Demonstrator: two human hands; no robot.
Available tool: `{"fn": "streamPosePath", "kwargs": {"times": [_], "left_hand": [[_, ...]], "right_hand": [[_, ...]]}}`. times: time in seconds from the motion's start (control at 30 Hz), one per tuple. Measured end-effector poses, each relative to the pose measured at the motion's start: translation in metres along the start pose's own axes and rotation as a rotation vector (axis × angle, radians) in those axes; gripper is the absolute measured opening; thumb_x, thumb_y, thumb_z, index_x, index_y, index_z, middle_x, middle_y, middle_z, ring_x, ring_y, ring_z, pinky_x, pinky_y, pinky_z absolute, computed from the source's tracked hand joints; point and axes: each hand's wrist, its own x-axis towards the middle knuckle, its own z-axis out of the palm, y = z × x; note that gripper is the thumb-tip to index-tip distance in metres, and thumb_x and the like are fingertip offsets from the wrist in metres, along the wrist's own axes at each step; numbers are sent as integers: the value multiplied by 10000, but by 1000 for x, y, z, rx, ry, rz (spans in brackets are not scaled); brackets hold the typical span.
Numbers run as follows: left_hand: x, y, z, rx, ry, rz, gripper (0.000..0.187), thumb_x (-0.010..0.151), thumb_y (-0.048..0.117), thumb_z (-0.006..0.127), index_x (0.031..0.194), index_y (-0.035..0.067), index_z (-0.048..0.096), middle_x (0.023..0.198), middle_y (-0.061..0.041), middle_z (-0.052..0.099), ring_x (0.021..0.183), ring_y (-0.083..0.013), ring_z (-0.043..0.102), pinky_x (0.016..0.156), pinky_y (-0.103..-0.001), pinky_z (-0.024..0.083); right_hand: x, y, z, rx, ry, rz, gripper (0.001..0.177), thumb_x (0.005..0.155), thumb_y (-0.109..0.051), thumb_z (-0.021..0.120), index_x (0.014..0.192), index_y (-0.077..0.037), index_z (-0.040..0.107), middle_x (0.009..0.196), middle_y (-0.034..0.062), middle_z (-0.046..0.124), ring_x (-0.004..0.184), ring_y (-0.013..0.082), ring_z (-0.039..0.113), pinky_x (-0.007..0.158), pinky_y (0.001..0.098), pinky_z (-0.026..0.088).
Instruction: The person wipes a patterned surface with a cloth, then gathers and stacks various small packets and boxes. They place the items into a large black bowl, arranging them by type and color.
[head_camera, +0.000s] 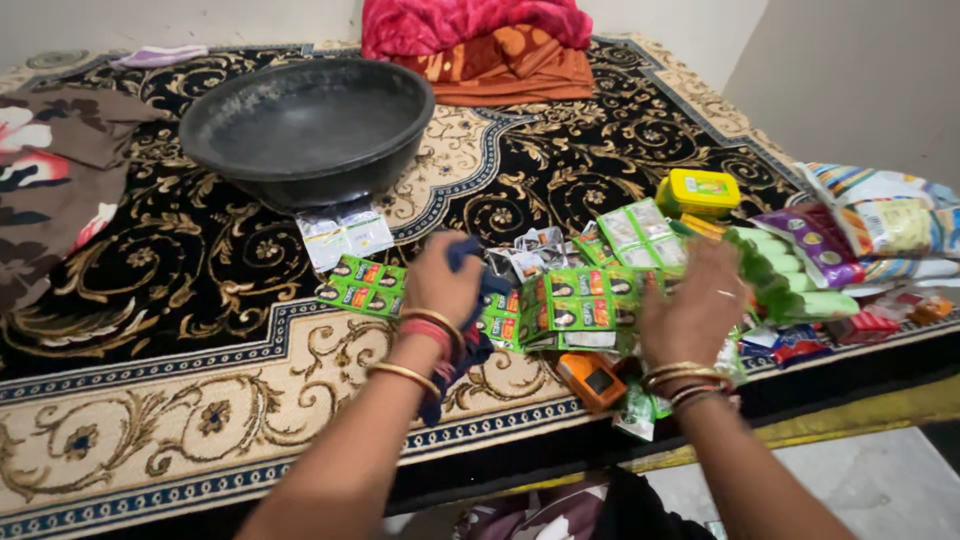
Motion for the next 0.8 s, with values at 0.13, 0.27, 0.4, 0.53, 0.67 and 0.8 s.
{"fn": "streamPosePath", "kwargs": {"times": [0.13, 0.27, 0.4, 0.53, 0.67, 0.8], "left_hand": [[-48, 3, 38, 418, -293, 195, 421, 814, 293, 684, 1222, 186, 677, 1234, -156, 634, 1271, -393, 481, 942, -585, 424], [-66, -15, 38, 688, -444, 298, 459, 876, 363, 589, 1299, 192, 631, 1317, -89, 614, 1388, -325, 404, 1063, -676, 296], [-36, -45, 16, 827, -495, 153, 459, 937, 351, 480, 1373, 261, 595, 1361, -57, 599, 1449, -313, 353, 1069, -716, 250], [8, -102, -35, 988, -421, -27, 479, 984, 361, 404, 1436, 296, 548, 1484, -34, 538, 1481, -302, 324, 1124, -735, 195], [33, -140, -74, 1073, -263, -88, 541, 919, 368, 440, 1443, 270, 532, 1591, -60, 436, 1520, -405, 224, 1064, -722, 173], [28, -117, -49, 1170, -350, 5, 422, 957, 236, 486, 1342, 107, 599, 1456, -271, 537, 1321, -391, 506, 1044, -548, 400]], "right_hand": [[-21, -63, 10, -57, -393, -514, 553, 854, -325, 627, 1390, -203, 567, 1588, 55, 398, 1516, 267, 277, 1210, 568, 150], [-38, -82, 24, -104, -527, -572, 595, 865, -446, 590, 1432, -268, 550, 1651, 22, 356, 1503, 248, 232, 1171, 627, 64], [-41, -70, 28, -131, -502, -602, 597, 887, -500, 533, 1434, -262, 517, 1600, 9, 367, 1500, 238, 242, 1191, 622, 58], [-39, -70, 29, -109, -490, -618, 590, 885, -509, 514, 1419, -259, 514, 1566, 20, 388, 1482, 247, 256, 1187, 621, 60], [-40, -73, 26, -125, -512, -614, 599, 892, -491, 508, 1445, -259, 516, 1561, 20, 405, 1492, 239, 263, 1199, 609, 59], [-41, -75, 25, -128, -523, -618, 600, 883, -500, 515, 1428, -250, 525, 1563, 27, 399, 1487, 241, 266, 1195, 617, 55]]}}
